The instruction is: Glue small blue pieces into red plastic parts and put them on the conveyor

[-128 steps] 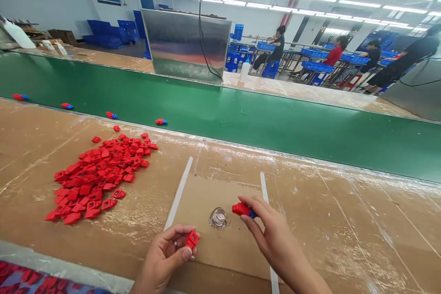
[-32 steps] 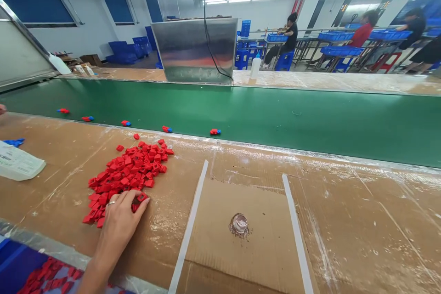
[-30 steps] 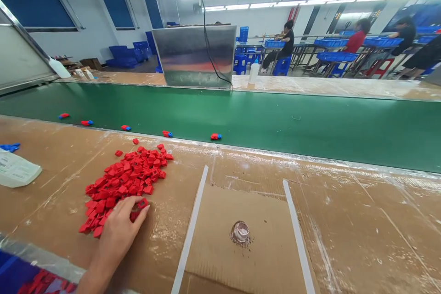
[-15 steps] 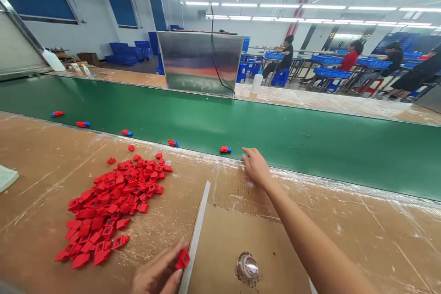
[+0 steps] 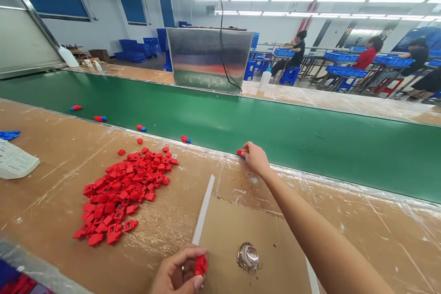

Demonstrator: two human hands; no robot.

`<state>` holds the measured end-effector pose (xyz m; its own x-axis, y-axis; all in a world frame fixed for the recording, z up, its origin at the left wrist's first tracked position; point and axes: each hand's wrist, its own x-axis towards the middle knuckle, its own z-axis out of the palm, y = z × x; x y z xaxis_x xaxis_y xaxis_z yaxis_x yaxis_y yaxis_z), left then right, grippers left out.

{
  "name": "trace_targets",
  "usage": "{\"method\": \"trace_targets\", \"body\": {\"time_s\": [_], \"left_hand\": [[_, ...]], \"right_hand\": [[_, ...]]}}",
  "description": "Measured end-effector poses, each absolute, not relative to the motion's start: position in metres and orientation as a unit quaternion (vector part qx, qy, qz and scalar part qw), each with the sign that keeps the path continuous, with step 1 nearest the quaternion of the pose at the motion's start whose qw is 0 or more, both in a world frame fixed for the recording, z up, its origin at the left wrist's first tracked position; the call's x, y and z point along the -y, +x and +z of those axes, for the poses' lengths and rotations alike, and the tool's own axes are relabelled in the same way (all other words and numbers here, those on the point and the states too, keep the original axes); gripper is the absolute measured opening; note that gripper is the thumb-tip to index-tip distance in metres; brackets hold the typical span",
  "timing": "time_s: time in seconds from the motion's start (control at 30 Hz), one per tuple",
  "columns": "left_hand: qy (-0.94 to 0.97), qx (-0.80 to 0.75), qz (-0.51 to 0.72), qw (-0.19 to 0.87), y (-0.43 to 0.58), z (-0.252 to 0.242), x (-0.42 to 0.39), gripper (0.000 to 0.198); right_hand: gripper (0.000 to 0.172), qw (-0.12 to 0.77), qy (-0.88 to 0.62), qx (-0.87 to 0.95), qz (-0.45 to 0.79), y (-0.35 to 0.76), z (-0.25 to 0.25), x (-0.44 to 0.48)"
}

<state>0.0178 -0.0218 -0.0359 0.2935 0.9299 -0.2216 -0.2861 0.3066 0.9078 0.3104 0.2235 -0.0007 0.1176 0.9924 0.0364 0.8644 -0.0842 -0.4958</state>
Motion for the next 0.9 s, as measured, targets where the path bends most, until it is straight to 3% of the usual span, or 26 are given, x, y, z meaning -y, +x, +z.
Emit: {"method": "trace_targets", "body": {"time_s": [0.17,0.4,0.53,0.63,0.9], "left_hand": [[0.356,-0.392,0.432,0.730,0.039,-0.025,0.028,0.041],[0.350,-0.370,0.404,0.760,0.056,-0.022,0.042,0.039],[0.359,-0.367,0.406,0.756,0.055,-0.022,0.044,0.036],[0.356,-0.362,0.410,0.758,0.054,-0.020,0.045,0.034],[0.356,-0.355,0.409,0.762,0.052,-0.010,0.047,0.034]], "right_hand": [[0.022,0.236,-0.710,0.624,0.225,0.334,0.015,-0.160],[0.045,0.336,-0.663,0.589,0.317,0.343,0.038,-0.023],[0.036,0.373,-0.611,0.602,0.353,0.325,0.036,0.036],[0.027,0.356,-0.579,0.679,0.277,0.312,0.030,0.056],[0.026,0.274,-0.550,0.786,0.070,0.299,0.026,0.059]]}}
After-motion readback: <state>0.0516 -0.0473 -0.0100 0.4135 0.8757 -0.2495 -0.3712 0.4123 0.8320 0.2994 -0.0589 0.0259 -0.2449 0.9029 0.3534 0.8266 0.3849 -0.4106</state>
